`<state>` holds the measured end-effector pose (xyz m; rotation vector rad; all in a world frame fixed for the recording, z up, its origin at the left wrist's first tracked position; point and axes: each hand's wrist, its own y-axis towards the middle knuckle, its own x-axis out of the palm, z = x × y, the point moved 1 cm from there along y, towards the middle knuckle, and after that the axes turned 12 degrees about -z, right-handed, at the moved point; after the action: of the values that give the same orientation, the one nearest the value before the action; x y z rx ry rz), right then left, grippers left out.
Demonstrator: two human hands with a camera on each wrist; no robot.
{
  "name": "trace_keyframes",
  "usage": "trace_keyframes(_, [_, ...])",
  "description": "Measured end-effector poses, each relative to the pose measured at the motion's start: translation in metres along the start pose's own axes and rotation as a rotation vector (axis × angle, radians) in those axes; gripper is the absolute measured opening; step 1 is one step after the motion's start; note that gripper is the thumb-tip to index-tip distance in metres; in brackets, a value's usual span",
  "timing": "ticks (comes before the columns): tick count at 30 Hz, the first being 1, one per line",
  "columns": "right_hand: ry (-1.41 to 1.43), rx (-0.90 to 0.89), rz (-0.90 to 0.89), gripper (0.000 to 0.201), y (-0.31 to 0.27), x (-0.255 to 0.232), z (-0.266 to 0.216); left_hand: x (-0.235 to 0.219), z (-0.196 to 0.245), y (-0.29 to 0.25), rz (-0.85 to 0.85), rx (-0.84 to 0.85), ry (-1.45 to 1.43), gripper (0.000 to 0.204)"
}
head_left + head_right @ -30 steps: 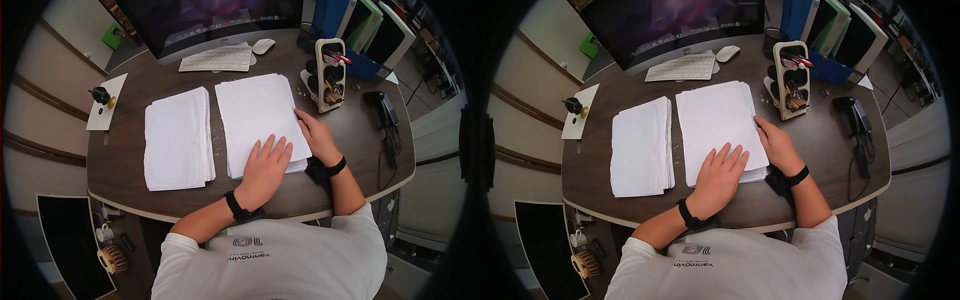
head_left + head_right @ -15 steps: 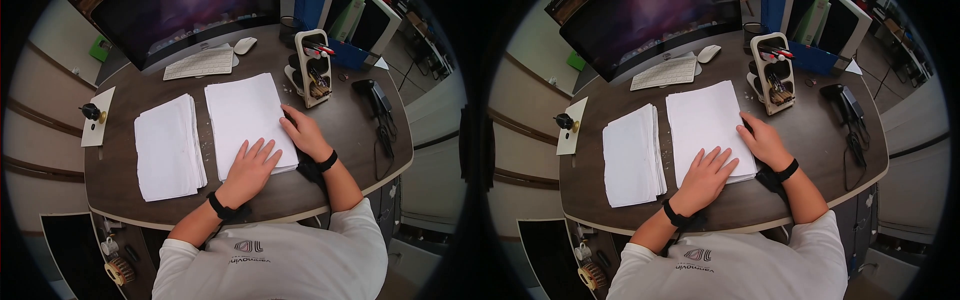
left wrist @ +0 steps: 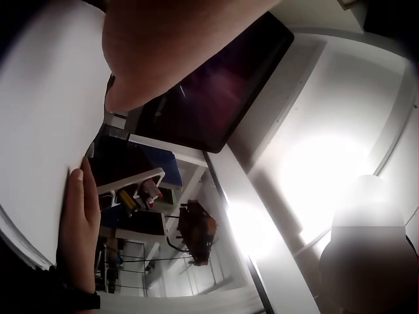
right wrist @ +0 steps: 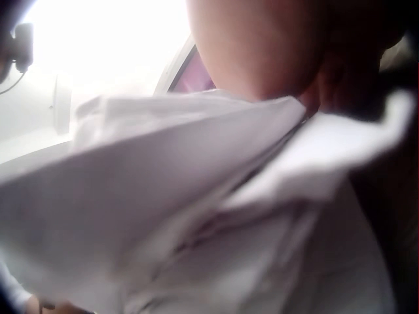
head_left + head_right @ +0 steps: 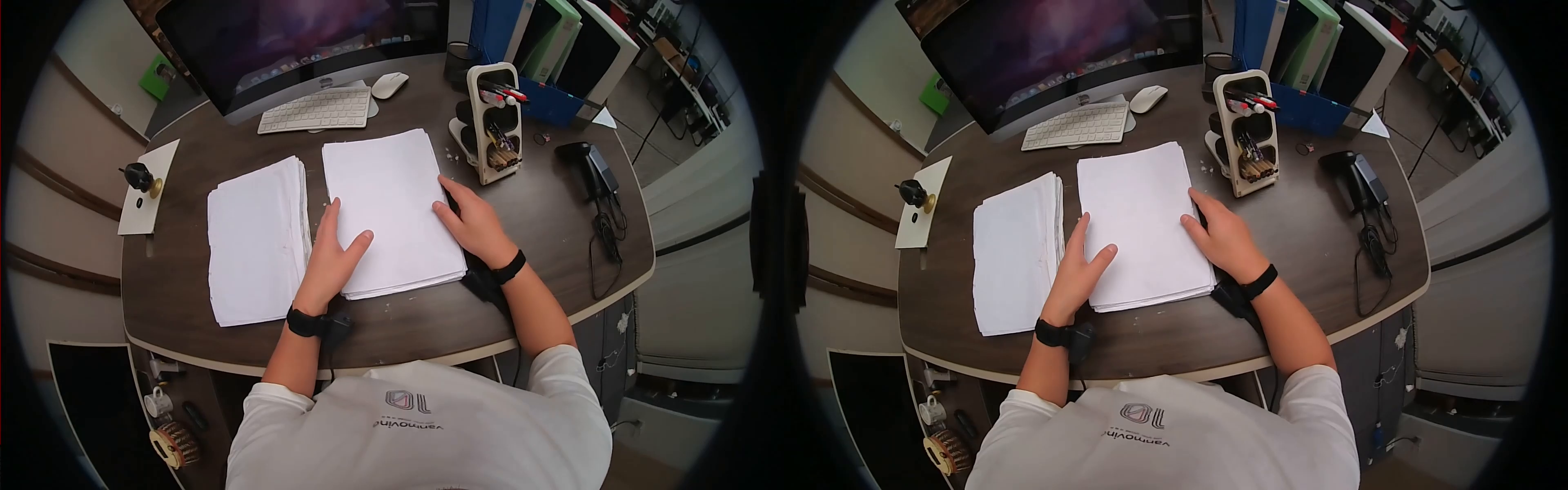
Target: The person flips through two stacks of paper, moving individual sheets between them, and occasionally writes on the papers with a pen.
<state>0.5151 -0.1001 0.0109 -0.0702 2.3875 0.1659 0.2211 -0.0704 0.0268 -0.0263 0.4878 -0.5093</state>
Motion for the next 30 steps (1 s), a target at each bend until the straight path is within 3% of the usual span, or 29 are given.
trace_keyframes(6, [-0.048, -0.004, -0.054, 0.059, -0.001, 0.000, -0.008, 0.005, -0.009, -0.005, 0.025, 0.051, -0.092, 0.090])
trace_keyframes(16, [-0.046, 0.033, -0.108, 0.062, 0.002, 0.002, -0.005, 0.025, -0.004, -0.011, 0.118, 0.069, 0.004, 0.089])
trace_keyframes(18, [0.037, 0.014, -0.027, 0.063, 0.001, 0.008, 0.005, 0.024, -0.007, -0.014, 0.121, 0.073, 0.010, 0.089])
trace_keyframes(21, [0.008, 0.029, -0.046, 0.063, 0.003, 0.003, 0.001, 0.020, 0.000, -0.019, 0.163, 0.119, -0.002, 0.086])
trace_keyframes(24, [0.052, 0.045, -0.031, 0.061, 0.001, 0.001, -0.003, -0.001, 0.017, -0.043, 0.227, 0.187, 0.052, 0.079])
trace_keyframes(26, [0.074, 0.035, -0.034, 0.060, 0.001, 0.002, 0.001, -0.028, 0.013, -0.066, 0.110, 0.346, 0.252, 0.074])
trace_keyframes(27, [0.100, 0.035, -0.027, 0.059, 0.001, 0.003, 0.003, -0.043, 0.010, -0.080, 0.120, 0.341, 0.251, 0.074])
trace_keyframes(30, [0.079, 0.029, -0.021, 0.058, 0.000, 0.002, 0.001, -0.083, -0.001, -0.122, 0.135, 0.083, 0.578, 0.087])
